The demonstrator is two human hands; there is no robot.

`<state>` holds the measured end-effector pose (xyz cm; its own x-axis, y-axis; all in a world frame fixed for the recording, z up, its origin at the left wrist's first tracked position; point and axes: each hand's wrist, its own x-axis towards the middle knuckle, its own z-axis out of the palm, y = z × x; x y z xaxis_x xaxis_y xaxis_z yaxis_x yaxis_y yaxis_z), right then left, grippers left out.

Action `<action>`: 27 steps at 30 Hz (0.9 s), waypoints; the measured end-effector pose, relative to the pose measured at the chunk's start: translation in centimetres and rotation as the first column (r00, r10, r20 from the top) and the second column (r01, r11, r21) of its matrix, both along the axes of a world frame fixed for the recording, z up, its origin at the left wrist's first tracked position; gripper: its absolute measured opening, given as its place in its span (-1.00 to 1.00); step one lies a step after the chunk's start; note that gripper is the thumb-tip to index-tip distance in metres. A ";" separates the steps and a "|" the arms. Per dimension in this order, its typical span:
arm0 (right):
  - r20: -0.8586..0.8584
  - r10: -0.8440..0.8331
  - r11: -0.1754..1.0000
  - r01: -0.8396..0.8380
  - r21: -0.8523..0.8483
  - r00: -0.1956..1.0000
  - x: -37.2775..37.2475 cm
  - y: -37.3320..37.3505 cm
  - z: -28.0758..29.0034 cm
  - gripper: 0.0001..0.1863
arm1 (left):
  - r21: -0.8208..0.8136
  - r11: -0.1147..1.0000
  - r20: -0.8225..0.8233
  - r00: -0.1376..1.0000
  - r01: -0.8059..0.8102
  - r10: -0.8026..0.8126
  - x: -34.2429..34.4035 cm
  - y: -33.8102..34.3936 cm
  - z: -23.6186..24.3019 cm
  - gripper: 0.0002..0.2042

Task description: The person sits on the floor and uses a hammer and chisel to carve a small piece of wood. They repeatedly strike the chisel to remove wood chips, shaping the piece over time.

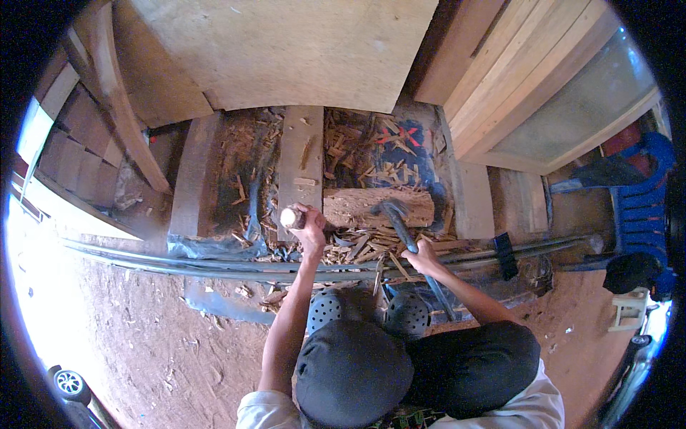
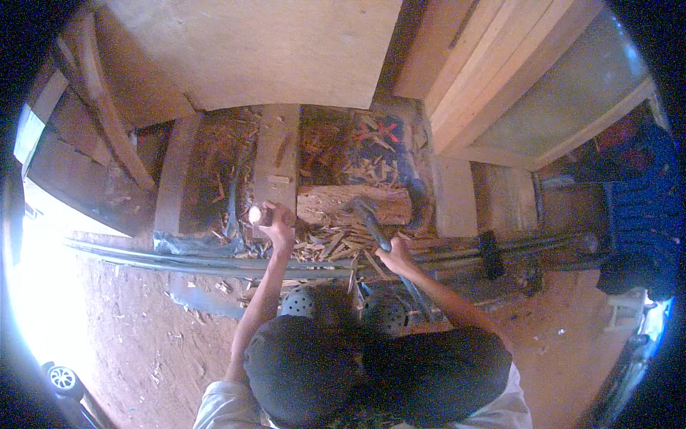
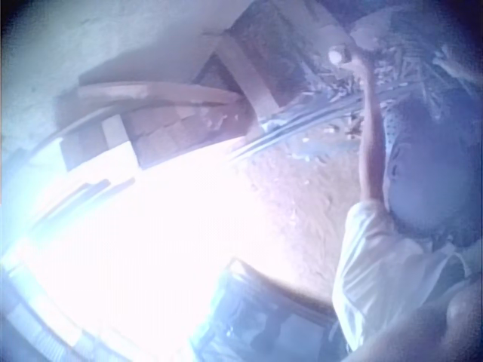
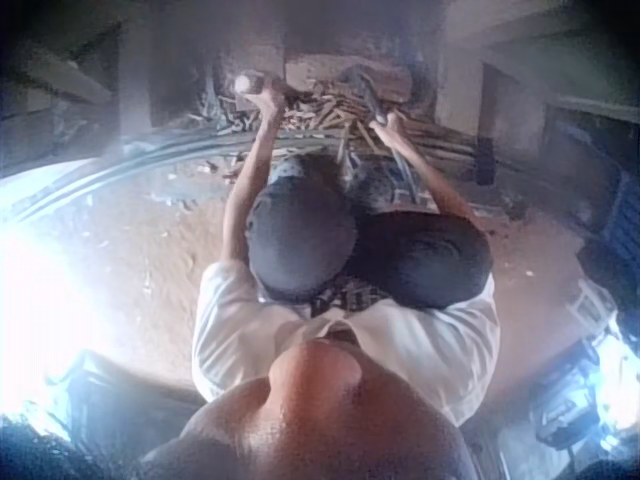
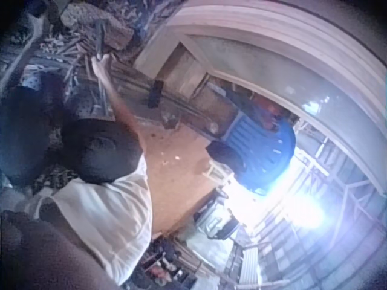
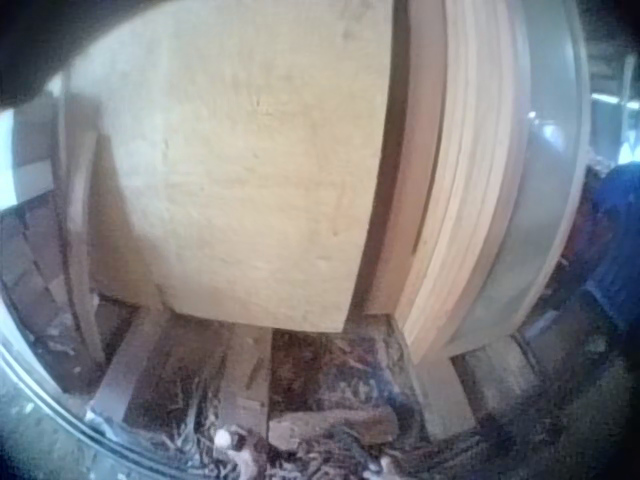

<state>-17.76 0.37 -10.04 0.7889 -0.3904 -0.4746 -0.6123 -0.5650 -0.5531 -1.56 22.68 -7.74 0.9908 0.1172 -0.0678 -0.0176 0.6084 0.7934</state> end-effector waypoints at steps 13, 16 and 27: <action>0.012 -0.004 0.997 0.003 0.073 1.000 0.2 0.4 1.3 -0.73 | -0.077 0.994 0.116 0.991 0.075 -0.066 0.4 0.6 1.2 -0.80; -0.087 0.001 0.999 0.002 0.037 0.996 0.2 0.2 0.8 -0.71 | -0.056 0.986 0.147 0.978 0.159 -0.149 0.8 0.7 1.2 -0.80; 0.302 -0.069 0.997 0.075 -0.007 0.951 -0.5 0.1 -0.4 -0.70 | 0.893 0.439 0.336 0.794 -0.099 -0.506 1.4 1.0 -0.6 -0.80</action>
<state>-18.30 0.42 -10.46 0.8636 -0.4577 -0.2113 -0.4580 -0.5373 -0.7082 -0.19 23.64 -8.37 0.8159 -0.3997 0.4178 -0.5499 -0.3133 0.7742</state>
